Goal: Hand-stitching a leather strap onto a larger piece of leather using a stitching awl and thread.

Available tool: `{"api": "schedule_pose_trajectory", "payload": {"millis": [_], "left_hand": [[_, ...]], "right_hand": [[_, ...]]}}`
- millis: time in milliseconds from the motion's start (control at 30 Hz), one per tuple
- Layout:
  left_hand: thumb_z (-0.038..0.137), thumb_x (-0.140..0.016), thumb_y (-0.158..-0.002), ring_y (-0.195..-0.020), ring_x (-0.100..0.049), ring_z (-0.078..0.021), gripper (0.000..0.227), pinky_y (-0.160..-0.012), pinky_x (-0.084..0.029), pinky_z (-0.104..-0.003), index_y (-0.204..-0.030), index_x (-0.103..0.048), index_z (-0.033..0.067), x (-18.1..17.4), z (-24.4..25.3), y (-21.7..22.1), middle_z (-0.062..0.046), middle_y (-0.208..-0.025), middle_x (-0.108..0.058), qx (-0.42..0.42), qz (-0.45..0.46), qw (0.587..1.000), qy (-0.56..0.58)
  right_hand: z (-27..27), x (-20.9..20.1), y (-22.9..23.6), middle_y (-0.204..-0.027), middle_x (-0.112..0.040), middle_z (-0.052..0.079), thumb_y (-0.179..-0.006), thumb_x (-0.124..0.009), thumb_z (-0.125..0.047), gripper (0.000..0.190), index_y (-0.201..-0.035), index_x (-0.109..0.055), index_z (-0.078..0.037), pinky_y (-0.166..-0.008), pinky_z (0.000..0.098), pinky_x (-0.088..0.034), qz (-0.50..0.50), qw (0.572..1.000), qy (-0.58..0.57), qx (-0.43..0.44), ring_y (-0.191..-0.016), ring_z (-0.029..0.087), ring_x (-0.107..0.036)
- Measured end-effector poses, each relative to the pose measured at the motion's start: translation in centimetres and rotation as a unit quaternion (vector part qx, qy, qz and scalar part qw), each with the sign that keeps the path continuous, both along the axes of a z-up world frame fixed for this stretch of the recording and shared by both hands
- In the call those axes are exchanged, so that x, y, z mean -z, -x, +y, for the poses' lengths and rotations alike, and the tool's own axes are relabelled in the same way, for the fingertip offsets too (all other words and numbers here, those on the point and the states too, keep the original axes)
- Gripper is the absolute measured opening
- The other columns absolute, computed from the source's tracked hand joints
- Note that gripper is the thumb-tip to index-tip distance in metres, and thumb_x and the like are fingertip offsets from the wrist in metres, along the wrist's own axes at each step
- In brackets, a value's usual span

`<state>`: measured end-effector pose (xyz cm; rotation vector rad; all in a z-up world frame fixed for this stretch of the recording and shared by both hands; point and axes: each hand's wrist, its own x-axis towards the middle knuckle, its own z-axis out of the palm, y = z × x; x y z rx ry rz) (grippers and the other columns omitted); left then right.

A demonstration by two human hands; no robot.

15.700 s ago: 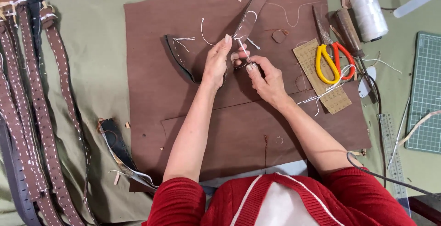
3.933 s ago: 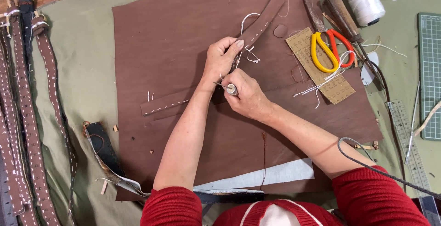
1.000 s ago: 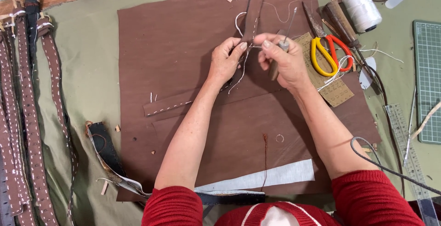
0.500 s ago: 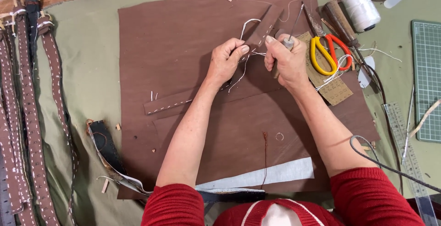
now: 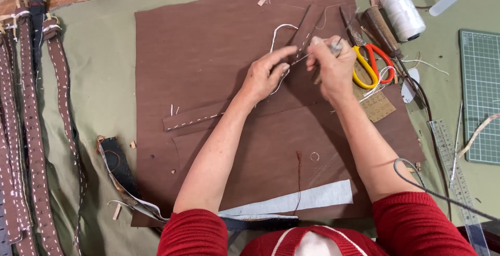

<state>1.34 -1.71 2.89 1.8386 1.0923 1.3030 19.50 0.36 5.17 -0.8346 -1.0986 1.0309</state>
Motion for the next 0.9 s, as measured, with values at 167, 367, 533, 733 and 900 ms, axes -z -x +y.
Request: {"api": "schedule_pose_trajectory", "payload": {"millis": [167, 367, 533, 733, 900], "left_hand": [[0.007, -0.074, -0.089, -0.103, -0.07, -0.0329, 0.027, -0.095, -0.055, -0.046, -0.113, -0.076, 0.0198, 2.5, 0.6, 0.0, -0.006, -0.107, -0.073, 0.016, 0.062, 0.998, -0.005], [0.017, -0.071, -0.095, -0.095, -0.069, -0.0184, 0.011, -0.091, -0.054, -0.035, -0.104, -0.077, 0.0205, 5.8, 2.6, 0.9, -0.002, -0.096, -0.072, -0.031, -0.025, 0.999, 0.026], [0.015, -0.067, -0.1, -0.063, -0.073, -0.0173, 0.011, -0.054, -0.061, -0.024, -0.097, -0.072, 0.0054, 1.8, 1.7, 0.6, -0.013, -0.074, -0.072, -0.173, -0.26, 0.932, 0.182], [0.017, -0.065, -0.101, -0.064, -0.075, -0.0199, 0.012, -0.051, -0.063, -0.026, -0.101, -0.069, 0.0055, 2.1, 2.4, 0.2, -0.016, -0.077, -0.073, -0.195, -0.277, 0.924, 0.179], [0.026, -0.064, -0.1, -0.06, -0.076, -0.023, 0.018, -0.052, -0.065, -0.03, -0.106, -0.069, 0.0104, 2.9, 2.2, 0.1, -0.014, -0.074, -0.071, -0.186, -0.262, 0.934, 0.155]], "right_hand": [[-3.2, 0.6, 2.8, -0.08, -0.071, 0.015, -0.093, -0.079, 0.0, 0.02, -0.083, -0.062, -0.005, -0.052, 0.0325, -0.059, -0.059, 0.997, -0.052, -0.009, -0.065, 0.016, -0.069], [-4.3, -0.1, 3.4, -0.096, -0.068, 0.014, -0.087, -0.087, -0.017, 0.024, -0.096, -0.069, -0.005, -0.084, 0.041, -0.057, -0.235, 0.936, -0.256, 0.052, -0.093, 0.033, -0.068], [-1.1, 1.4, -1.4, -0.114, -0.056, 0.018, -0.087, -0.088, -0.017, 0.054, -0.13, -0.057, -0.005, -0.098, 0.0509, -0.055, -0.403, 0.902, -0.102, 0.113, -0.11, 0.044, -0.065], [2.4, 1.4, -5.7, -0.067, -0.055, 0.003, -0.091, -0.068, -0.016, 0.011, -0.08, -0.064, -0.018, -0.07, 0.0359, -0.052, -0.482, 0.869, -0.111, 0.017, -0.072, 0.029, -0.068], [3.8, 8.1, -16.1, -0.103, -0.062, 0.02, -0.086, -0.076, -0.012, 0.029, -0.114, -0.073, -0.013, -0.074, 0.0561, -0.058, -0.692, 0.69, -0.084, 0.194, -0.088, 0.047, -0.067]]}}
